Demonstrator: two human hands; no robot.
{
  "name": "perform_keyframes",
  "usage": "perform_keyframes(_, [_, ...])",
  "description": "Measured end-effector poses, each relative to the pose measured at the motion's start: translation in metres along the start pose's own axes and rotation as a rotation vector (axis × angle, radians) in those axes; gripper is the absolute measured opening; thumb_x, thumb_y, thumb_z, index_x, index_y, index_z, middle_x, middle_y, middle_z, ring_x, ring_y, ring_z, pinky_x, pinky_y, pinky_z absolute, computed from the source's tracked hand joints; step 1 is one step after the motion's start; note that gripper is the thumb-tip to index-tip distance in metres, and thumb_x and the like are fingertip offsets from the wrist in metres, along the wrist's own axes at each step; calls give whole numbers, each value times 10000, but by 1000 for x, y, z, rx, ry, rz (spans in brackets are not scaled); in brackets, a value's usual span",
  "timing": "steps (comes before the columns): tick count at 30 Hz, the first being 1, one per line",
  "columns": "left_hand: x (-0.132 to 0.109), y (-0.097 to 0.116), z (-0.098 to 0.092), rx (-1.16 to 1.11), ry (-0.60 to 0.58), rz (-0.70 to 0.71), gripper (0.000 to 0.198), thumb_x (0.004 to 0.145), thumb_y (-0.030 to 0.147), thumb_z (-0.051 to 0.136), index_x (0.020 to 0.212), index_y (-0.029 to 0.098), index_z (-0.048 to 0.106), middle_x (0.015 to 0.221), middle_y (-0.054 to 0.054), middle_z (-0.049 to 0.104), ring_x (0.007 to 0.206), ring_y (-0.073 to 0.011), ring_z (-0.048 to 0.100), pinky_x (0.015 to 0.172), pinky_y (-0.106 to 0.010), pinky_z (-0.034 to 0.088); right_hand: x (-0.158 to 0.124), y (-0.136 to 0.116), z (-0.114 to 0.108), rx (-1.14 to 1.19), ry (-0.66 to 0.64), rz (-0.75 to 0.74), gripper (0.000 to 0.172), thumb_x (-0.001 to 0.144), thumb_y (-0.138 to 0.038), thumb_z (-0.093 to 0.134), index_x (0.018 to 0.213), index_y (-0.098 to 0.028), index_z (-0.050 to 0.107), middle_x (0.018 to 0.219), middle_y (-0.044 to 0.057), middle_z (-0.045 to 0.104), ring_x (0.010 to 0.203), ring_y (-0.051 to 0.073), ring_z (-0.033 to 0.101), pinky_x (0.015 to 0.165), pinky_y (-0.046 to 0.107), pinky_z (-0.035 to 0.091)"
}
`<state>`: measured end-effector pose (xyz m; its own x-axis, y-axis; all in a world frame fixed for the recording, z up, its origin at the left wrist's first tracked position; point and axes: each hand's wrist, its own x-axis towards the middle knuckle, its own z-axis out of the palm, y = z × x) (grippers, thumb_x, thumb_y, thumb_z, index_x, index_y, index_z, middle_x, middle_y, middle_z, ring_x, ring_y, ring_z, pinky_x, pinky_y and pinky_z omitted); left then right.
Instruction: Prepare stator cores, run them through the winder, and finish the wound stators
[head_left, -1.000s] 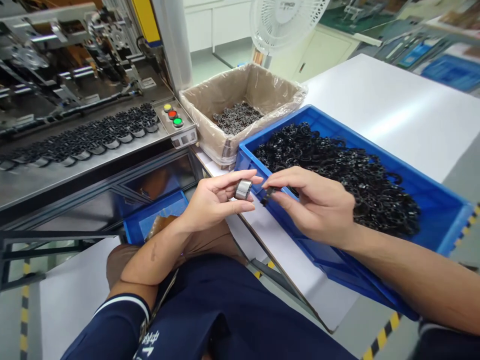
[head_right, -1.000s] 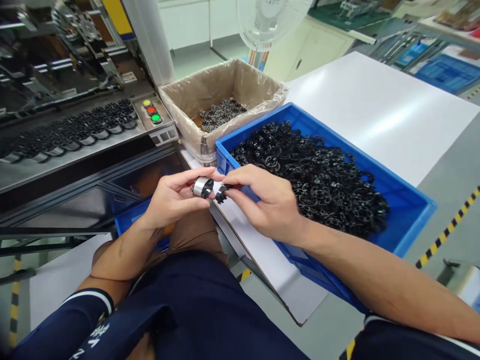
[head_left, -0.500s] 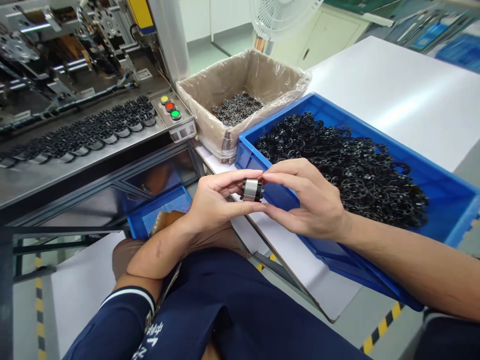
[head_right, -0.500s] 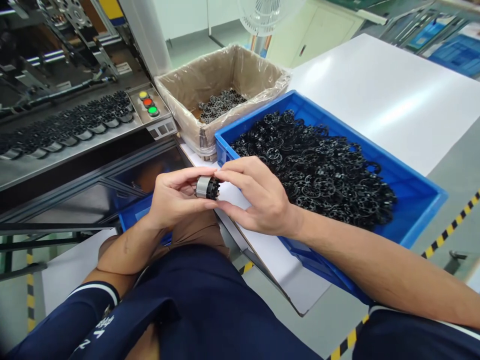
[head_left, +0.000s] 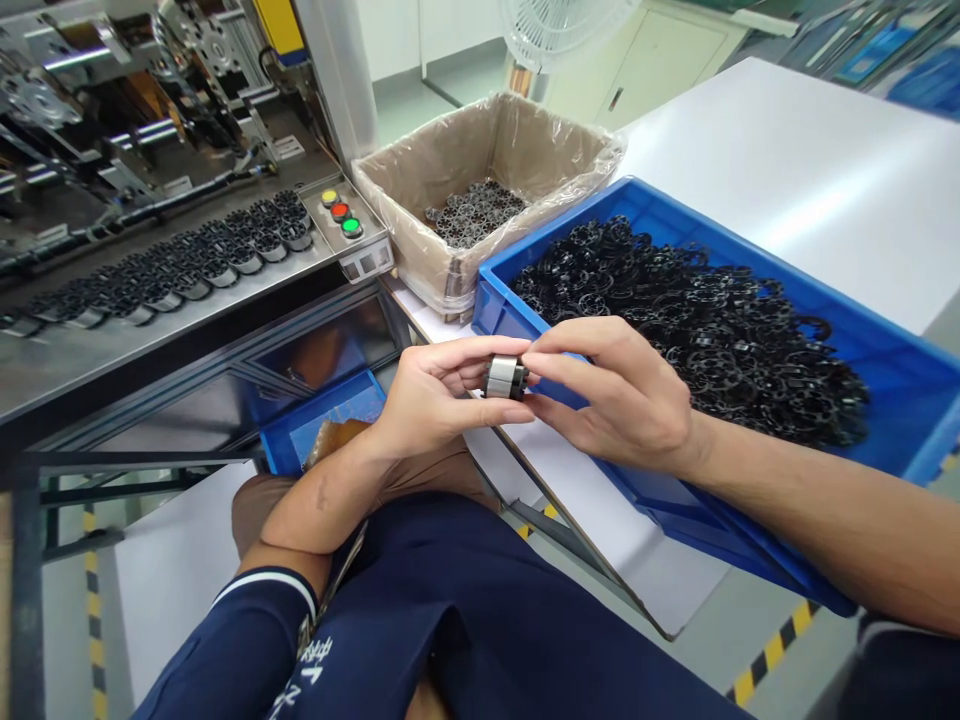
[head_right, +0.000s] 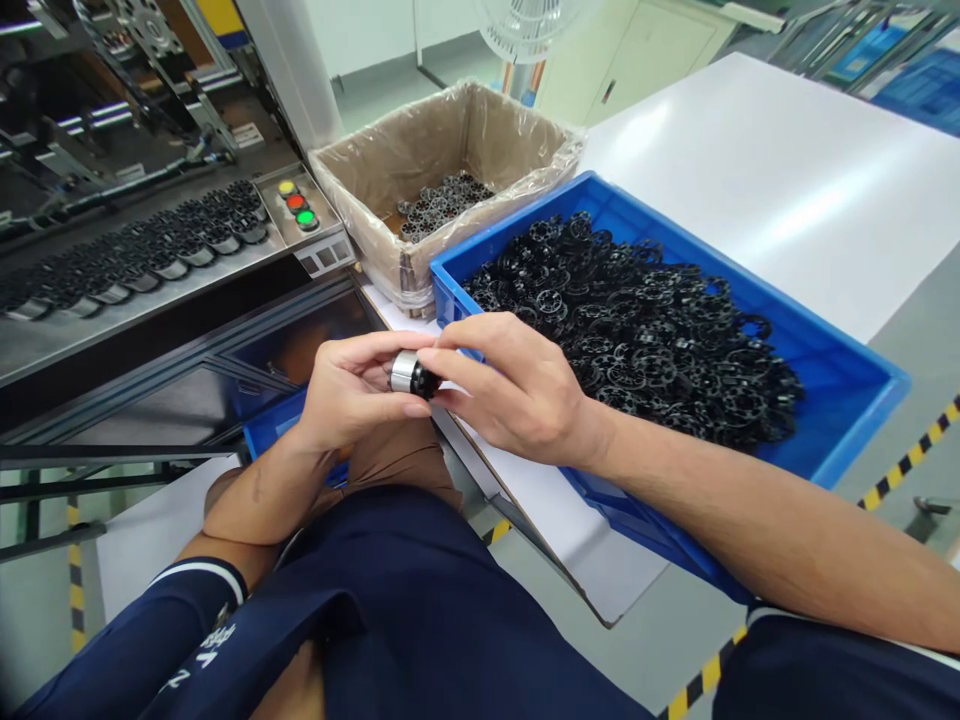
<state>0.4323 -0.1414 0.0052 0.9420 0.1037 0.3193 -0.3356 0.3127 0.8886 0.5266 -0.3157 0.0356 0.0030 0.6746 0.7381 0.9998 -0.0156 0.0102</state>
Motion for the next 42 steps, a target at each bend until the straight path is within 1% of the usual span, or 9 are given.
perform_keyframes(6, [-1, 4, 0, 25, 31, -59, 487, 579, 279, 943, 1034, 212, 782, 940, -19, 802, 830, -168, 760, 782, -259, 645, 1, 1, -4, -45, 13, -104, 293, 868, -169, 704, 1134, -186, 581, 1043, 83, 683, 962, 205, 684, 840, 333, 607])
perform_keyframes(9, [0, 7, -1, 20, 15, -113, 513, 550, 288, 956, 1025, 198, 784, 912, -29, 801, 810, -181, 759, 765, -274, 651, 0, 0, -5, -46, 27, -113, 247, 902, -195, 660, 1136, -171, 583, 1048, 94, 680, 974, 212, 683, 832, 343, 609])
perform_keyframes(14, [0, 7, -2, -2, 3, -81, 482, 571, 226, 944, 1027, 215, 785, 929, -19, 805, 840, -181, 769, 784, -260, 650, 0, -2, -2, -63, 7, -54, 260, 978, -344, 578, 1176, -177, 575, 1020, 103, 700, 974, 227, 685, 804, 374, 602])
perform_keyframes(20, [-3, 4, 0, 41, 40, -10, 494, 580, 233, 941, 1048, 228, 782, 905, -1, 802, 798, -147, 758, 790, -244, 645, -1, -2, -3, -37, -8, -10, 278, 919, -243, 669, 1182, -232, 580, 1045, 60, 715, 980, 196, 693, 794, 335, 601])
perform_keyframes(27, [-5, 6, 3, 56, 37, -13, 477, 602, 229, 930, 1056, 229, 783, 920, -5, 805, 802, -145, 760, 772, -226, 645, -1, 0, -8, -89, -61, -16, 205, 953, -338, 634, 1135, -244, 631, 1018, 53, 729, 984, 193, 696, 792, 329, 602])
perform_keyframes(33, [-7, 8, 4, 104, 24, -61, 502, 588, 313, 938, 1055, 211, 787, 902, -24, 805, 773, -165, 757, 757, -261, 653, -1, -1, -9, -97, -30, -113, 247, 928, -283, 672, 1155, -195, 630, 990, 76, 723, 959, 199, 691, 783, 329, 615])
perform_keyframes(37, [-7, 6, 3, 95, -9, -30, 489, 625, 225, 918, 1093, 243, 779, 929, -1, 804, 780, -140, 746, 762, -239, 633, -4, -1, -9, -127, -76, -91, 199, 966, -296, 615, 1160, -252, 629, 986, 41, 725, 973, 184, 698, 795, 326, 611])
perform_keyframes(39, [-6, 3, 3, 104, -27, -30, 495, 651, 203, 902, 1125, 251, 767, 979, -1, 800, 811, -137, 740, 796, -246, 619, -4, 1, -7, -153, -57, -110, 203, 961, -287, 622, 1154, -226, 622, 977, 50, 725, 955, 187, 700, 781, 325, 609])
perform_keyframes(42, [-8, -4, 0, 97, -52, -103, 482, 761, 273, 833, 1228, 252, 717, 1147, -45, 769, 993, -175, 731, 909, -288, 586, 1, 5, -3, -149, -9, -150, 243, 935, -281, 663, 1137, -154, 615, 949, 83, 717, 903, 203, 697, 729, 333, 611])
